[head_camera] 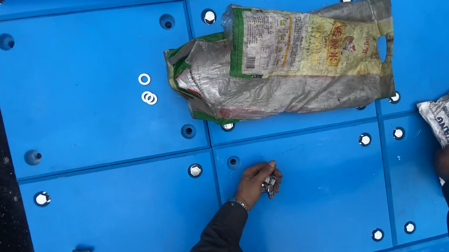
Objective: The person aligns blue steel panels on a large angled structure and inserts bolts and washers into the panel holes by hand. They retrieve fasteners from a plastic sack on the panels, place bolts through aligned holes, and gather loose washers and bolts across the panel surfaces.
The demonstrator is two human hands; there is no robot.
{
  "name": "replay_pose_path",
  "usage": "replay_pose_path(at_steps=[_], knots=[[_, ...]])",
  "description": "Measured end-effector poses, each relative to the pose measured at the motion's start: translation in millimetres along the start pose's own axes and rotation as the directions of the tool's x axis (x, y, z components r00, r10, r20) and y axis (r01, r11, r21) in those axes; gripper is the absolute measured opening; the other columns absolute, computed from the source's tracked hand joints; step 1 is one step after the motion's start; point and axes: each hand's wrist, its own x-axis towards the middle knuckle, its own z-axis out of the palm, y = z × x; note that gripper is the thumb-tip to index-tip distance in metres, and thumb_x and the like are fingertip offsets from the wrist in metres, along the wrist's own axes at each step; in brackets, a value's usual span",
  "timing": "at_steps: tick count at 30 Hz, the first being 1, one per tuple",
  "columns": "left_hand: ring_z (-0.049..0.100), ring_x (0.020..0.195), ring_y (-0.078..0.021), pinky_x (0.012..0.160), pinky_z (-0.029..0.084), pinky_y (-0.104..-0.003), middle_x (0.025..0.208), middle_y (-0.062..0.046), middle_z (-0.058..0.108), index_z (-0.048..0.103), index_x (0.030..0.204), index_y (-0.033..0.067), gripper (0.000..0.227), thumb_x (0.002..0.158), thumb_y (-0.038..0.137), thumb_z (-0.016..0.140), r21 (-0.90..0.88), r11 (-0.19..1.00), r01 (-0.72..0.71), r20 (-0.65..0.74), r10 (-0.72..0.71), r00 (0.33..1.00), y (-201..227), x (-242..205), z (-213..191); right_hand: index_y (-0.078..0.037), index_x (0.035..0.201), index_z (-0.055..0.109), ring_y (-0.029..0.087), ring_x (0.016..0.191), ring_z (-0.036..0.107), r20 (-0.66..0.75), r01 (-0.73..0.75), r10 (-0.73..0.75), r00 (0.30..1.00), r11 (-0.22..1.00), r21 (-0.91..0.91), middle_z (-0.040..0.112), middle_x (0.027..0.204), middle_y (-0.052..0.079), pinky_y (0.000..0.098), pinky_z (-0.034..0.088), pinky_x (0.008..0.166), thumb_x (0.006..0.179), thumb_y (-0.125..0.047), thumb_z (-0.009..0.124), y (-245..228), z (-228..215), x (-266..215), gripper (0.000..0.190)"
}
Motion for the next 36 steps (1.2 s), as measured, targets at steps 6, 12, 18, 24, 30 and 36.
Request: replay_pose_path(at_steps=[6,12,18,24,30,36], knots=[[0.067,0.065,-0.0154,0.047,0.049,-0.032,0.081,-0.008,0.069,0.074,0.095,0.0031,0.042,0.103,0.043,0.065,-0.013,0.996,-0.083,-0.008,0.083,0.997,-9,-8,2,-0.011,0.11,0.079,0.043,0.098,0.076,-0.098,0.078,-0.079,0.992,0.997,-0.016,0.08,0.101,0.025,0.0529,0.059,0.09,0.106,-0.051,0.054,-88,-43,-54,0.048],[0.066,0.065,-0.0172,0.049,0.049,-0.033,0.081,-0.009,0.067,0.069,0.091,0.0051,0.041,0.107,0.042,0.065,-0.295,0.954,-0.055,-0.058,0.04,0.998,-5,-93,-15,-0.014,0.111,0.077,0.049,0.102,0.074,-0.044,0.225,-0.222,0.974,0.966,0.123,0.078,0.099,0.029,0.0565,0.058,0.09,0.106,-0.057,0.048,-219,-102,-171,0.053],[0.067,0.067,-0.017,0.048,0.046,-0.032,0.081,-0.009,0.066,0.063,0.091,0.0063,0.044,0.109,0.046,0.055,-0.398,0.917,-0.026,-0.071,-0.003,0.997,1,-268,-91,-0.011,0.11,0.074,0.049,0.1,0.073,-0.111,0.302,-0.283,0.953,0.924,0.235,0.077,0.103,0.029,0.0573,0.057,0.091,0.104,-0.051,0.047,-335,-141,-257,0.05],[0.066,0.065,-0.0177,0.049,0.048,-0.032,0.08,-0.009,0.066,0.063,0.088,0.0076,0.045,0.105,0.047,0.051,-0.413,0.906,-0.089,-0.304,-0.045,0.952,16,-443,-199,-0.009,0.108,0.076,0.048,0.101,0.072,-0.111,0.324,-0.305,0.946,0.907,0.269,0.076,0.105,0.028,0.0557,0.057,0.089,0.099,-0.054,0.054,-414,-172,-323,0.051],[0.065,0.066,-0.0191,0.049,0.048,-0.033,0.081,-0.01,0.066,0.062,0.088,0.0058,0.043,0.105,0.042,0.046,-0.476,0.841,-0.258,-0.399,0.055,0.915,39,-582,-322,-0.009,0.101,0.078,0.044,0.097,0.072,-0.149,0.325,-0.294,0.944,0.755,0.569,0.078,0.101,0.021,0.0527,0.056,0.088,0.098,-0.055,0.058,-558,-194,-480,0.05],[0.062,0.066,-0.0193,0.049,0.045,-0.031,0.083,-0.011,0.064,0.061,0.09,0.0054,0.041,0.105,0.039,0.045,-0.535,0.79,-0.3,-0.436,0.046,0.899,66,-723,-446,-0.006,0.105,0.074,0.046,0.097,0.07,-0.123,0.232,-0.203,0.971,0.701,0.674,0.075,0.1,0.023,0.0546,0.053,0.087,0.107,-0.056,0.046,-722,-215,-607,0.057]])
